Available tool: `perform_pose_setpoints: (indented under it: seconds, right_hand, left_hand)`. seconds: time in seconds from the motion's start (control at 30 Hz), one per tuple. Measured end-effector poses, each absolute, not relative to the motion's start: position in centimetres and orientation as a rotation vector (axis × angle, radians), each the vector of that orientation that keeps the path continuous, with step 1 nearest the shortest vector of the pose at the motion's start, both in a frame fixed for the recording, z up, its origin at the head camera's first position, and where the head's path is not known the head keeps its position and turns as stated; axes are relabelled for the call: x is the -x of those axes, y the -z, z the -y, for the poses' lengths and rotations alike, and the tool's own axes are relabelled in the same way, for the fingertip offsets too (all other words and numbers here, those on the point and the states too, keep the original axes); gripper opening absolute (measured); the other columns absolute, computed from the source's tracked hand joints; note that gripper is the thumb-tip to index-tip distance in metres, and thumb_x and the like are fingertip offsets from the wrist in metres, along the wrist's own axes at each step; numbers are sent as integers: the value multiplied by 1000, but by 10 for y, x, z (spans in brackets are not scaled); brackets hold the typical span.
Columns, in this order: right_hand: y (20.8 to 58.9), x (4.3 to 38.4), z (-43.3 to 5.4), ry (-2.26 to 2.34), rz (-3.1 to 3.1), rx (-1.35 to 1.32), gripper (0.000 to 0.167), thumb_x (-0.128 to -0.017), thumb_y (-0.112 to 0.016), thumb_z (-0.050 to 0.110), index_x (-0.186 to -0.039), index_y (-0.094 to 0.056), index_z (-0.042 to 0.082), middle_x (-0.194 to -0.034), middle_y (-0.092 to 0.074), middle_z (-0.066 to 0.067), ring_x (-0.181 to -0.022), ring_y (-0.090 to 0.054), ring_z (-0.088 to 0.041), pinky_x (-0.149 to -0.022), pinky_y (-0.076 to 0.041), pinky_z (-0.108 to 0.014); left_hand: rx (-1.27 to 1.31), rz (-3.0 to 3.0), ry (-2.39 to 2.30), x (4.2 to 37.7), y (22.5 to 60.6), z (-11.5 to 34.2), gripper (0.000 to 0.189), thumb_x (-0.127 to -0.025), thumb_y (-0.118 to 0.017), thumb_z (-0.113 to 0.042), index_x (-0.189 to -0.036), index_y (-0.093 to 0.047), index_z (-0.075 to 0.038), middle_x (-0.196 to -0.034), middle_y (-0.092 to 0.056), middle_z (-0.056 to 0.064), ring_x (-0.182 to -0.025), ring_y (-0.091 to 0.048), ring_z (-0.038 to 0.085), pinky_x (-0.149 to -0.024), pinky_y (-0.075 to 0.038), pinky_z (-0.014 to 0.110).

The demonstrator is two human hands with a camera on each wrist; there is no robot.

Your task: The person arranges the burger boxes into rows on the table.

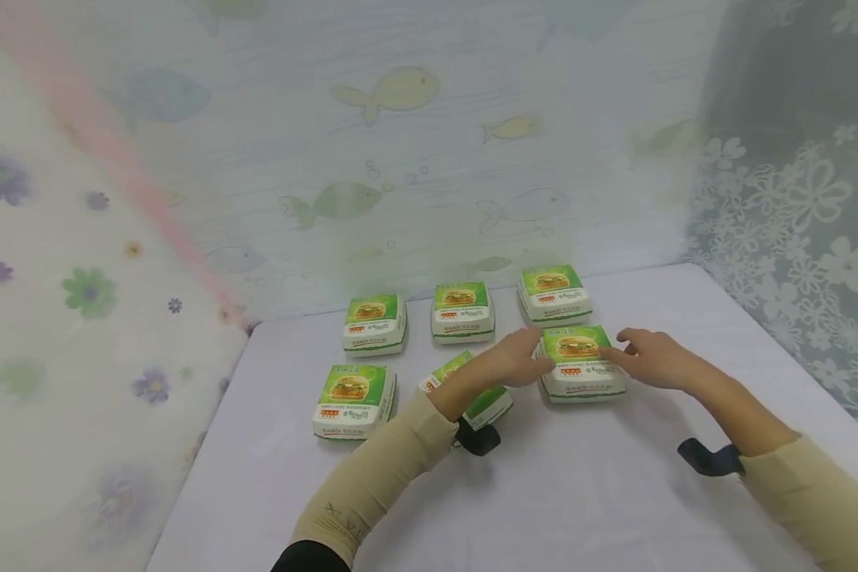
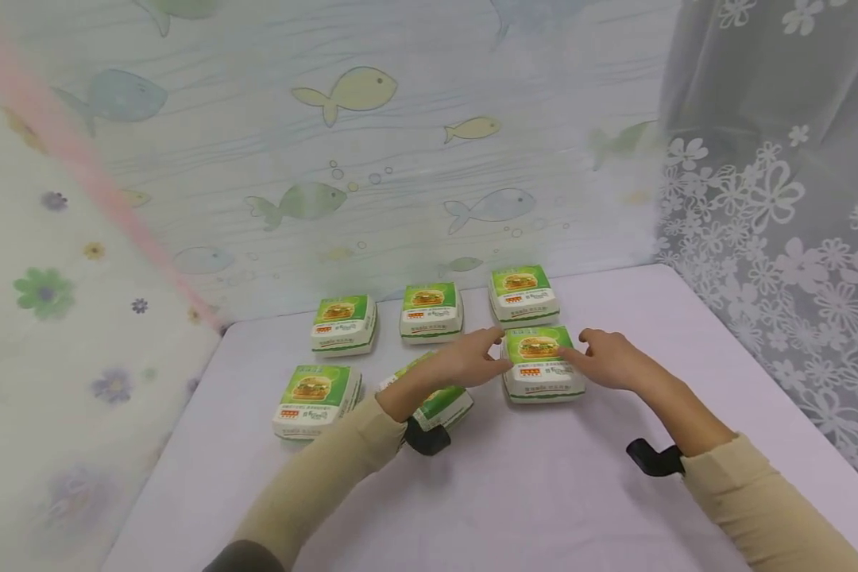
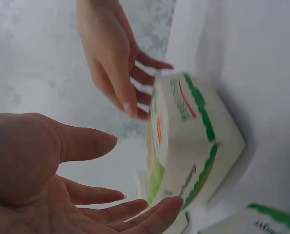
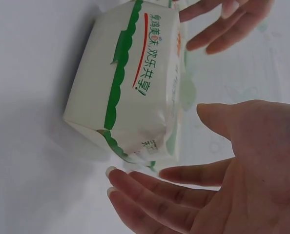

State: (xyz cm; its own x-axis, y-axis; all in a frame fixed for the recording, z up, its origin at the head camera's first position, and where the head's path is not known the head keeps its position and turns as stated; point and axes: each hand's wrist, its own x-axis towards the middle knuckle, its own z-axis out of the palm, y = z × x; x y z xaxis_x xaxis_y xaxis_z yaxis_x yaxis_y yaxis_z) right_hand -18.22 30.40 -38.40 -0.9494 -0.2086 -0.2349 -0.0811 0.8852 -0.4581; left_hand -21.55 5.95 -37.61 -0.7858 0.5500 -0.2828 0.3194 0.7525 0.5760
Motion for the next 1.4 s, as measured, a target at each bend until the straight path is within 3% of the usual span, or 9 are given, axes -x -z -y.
perform_pose_setpoints:
  seconds: [0.1,0.3,0.47,0.63,0.77,0.93,1.13,1.23,1.4]
  right_hand:
    - [384,180,-305,647,-2796,200,73,-106,-51,43,-135,-43,-23,-118,-60,-41,-106,-61,-52,-77,-58,-54]
    - [383,177,-306,652,-2821,175,73,-106,-52,43,-137,-42,-22,-115,-60,-39,-102,-62,-50,-74,-58,-52]
    - [381,175,-306,675,-2817,183,74,-106,-51,45,-137,-42,-22,-116,-60,-39,-102,-62,-50,-74,-58,-52]
    - [378,167,-301,710,-2837,240,67,-106,-53,39,-137,-44,-19,-116,-62,-36,-99,-63,-45,-72,-58,-49]
    - [374,156,-290,717,-2879,305,60,-104,-59,35,-137,-49,-14,-116,-65,-30,-97,-64,-38,-67,-57,-42]
    - [371,135,-268,760,-2931,358,53,-101,-65,32,-131,-57,-11,-108,-68,-19,-93,-64,-30,-63,-55,-38]
    - [385,112,-220,951,-2816,473,41,-100,-67,25,-124,-63,-7,-102,-70,-9,-90,-65,-21,-69,-57,-36]
    - [394,108,-198,1018,-2715,491,45,-100,-67,28,-126,-61,-7,-107,-70,-10,-93,-66,-21,-73,-58,-36]
    - [405,115,-173,1047,-2622,485,59,-101,-64,31,-136,-51,-15,-120,-68,-25,-104,-69,-34,-81,-60,-47]
  left_hand:
    - [-735,-2485,-718,201,375,-60,60,-106,-57,-28,-157,-36,-4,-157,-45,10,-146,-41,20,-117,-38,32]
    - [-819,-2472,-723,176,378,-55,57,-105,-58,-26,-154,-40,-4,-155,-47,10,-145,-41,18,-116,-37,28]
    - [-852,-2473,-778,164,384,-45,46,-105,-58,-25,-146,-50,-6,-137,-58,10,-121,-60,18,-95,-50,23]
    - [-905,-2631,-696,141,389,-26,36,-104,-62,-26,-138,-60,-12,-121,-64,2,-103,-61,8,-82,-51,18]
    - [-913,-2836,-632,128,390,5,41,-100,-68,-28,-139,-61,-15,-127,-64,-1,-113,-61,12,-92,-53,26]
    - [-769,-2963,-777,141,391,53,48,-101,-67,-25,-144,-56,-7,-142,-56,9,-130,-54,28,-106,-48,46]
    - [-588,-2873,-949,158,402,90,55,-104,-62,-26,-151,-45,-3,-152,-45,17,-139,-47,35,-111,-44,51]
    - [-545,-2815,-999,163,410,98,58,-105,-59,-29,-153,-42,-3,-154,-43,19,-142,-44,37,-114,-41,52]
    - [-465,-2746,-1057,170,421,104,61,-106,-53,-33,-154,-38,1,-154,-44,23,-144,-41,38,-117,-37,52]
